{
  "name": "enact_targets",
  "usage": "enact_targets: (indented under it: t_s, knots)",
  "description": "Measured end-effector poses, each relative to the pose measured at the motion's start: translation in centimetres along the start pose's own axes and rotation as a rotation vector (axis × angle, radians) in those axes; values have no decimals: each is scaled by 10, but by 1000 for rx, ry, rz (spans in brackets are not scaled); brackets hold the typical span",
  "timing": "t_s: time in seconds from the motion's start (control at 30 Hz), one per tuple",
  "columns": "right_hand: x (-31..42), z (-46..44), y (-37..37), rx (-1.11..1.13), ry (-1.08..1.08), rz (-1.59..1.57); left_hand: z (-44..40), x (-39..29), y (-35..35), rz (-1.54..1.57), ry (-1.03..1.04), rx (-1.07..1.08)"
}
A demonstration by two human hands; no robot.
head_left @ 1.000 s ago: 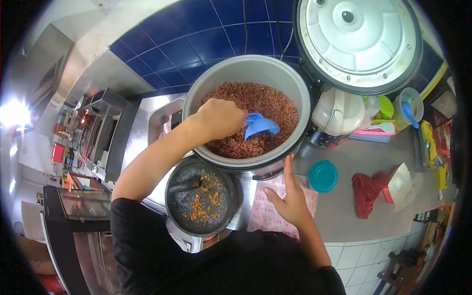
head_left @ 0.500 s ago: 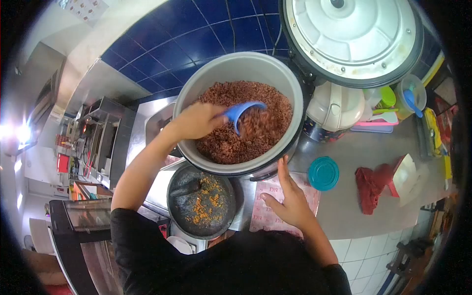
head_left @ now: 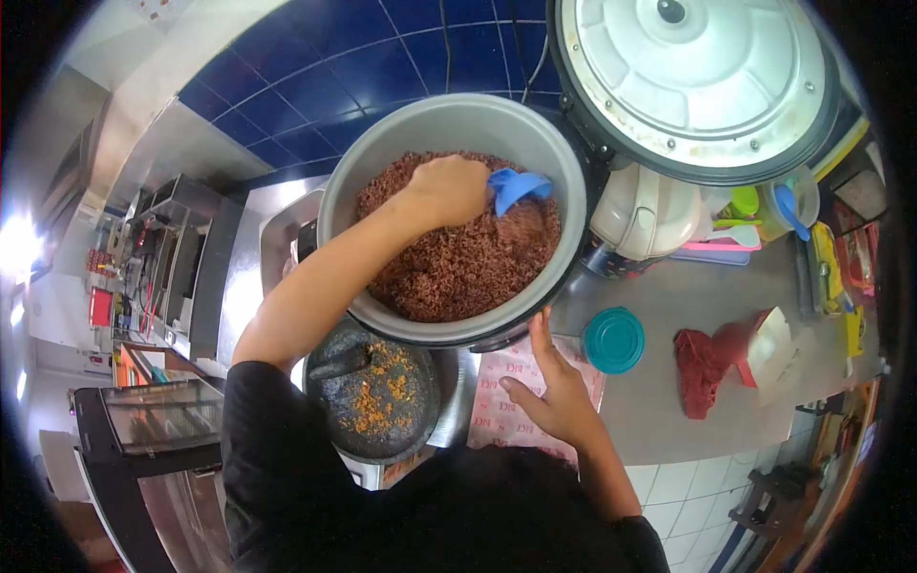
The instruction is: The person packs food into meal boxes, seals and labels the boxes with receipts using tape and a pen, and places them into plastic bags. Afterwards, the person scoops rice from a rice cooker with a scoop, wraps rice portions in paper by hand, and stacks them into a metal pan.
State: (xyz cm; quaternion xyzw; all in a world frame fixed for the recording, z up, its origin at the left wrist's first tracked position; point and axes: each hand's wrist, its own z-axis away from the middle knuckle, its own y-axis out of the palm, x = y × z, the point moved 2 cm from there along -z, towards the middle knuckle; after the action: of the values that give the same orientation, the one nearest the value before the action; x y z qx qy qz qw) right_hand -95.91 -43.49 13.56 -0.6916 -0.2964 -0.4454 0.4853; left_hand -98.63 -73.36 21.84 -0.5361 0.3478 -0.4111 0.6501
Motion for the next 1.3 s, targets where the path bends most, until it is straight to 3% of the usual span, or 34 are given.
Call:
enact_targets:
  t_s: [0.13, 0.47, 0.93, 1.03, 1.17, 1.3]
  knots:
    - [4, -2, 1, -46, -35, -1, 25, -17, -4, 27, 28, 116]
    - [3, -1, 1, -83, -63, 32, 127, -20, -20, 42, 196, 33]
    - [-10, 2, -4, -65, -4, -192, 127, 14, -31, 324, 317, 176]
    - [-3, 2, -11, -51, 14, -240, 112, 32, -21, 577, 10, 495]
    - [-4, 19, -14, -36, 58, -291, 119, 55, -18, 789, -209, 503]
    - [-19, 54, -8, -111, 187, -268, 144, 55, -26, 1052, -376, 286]
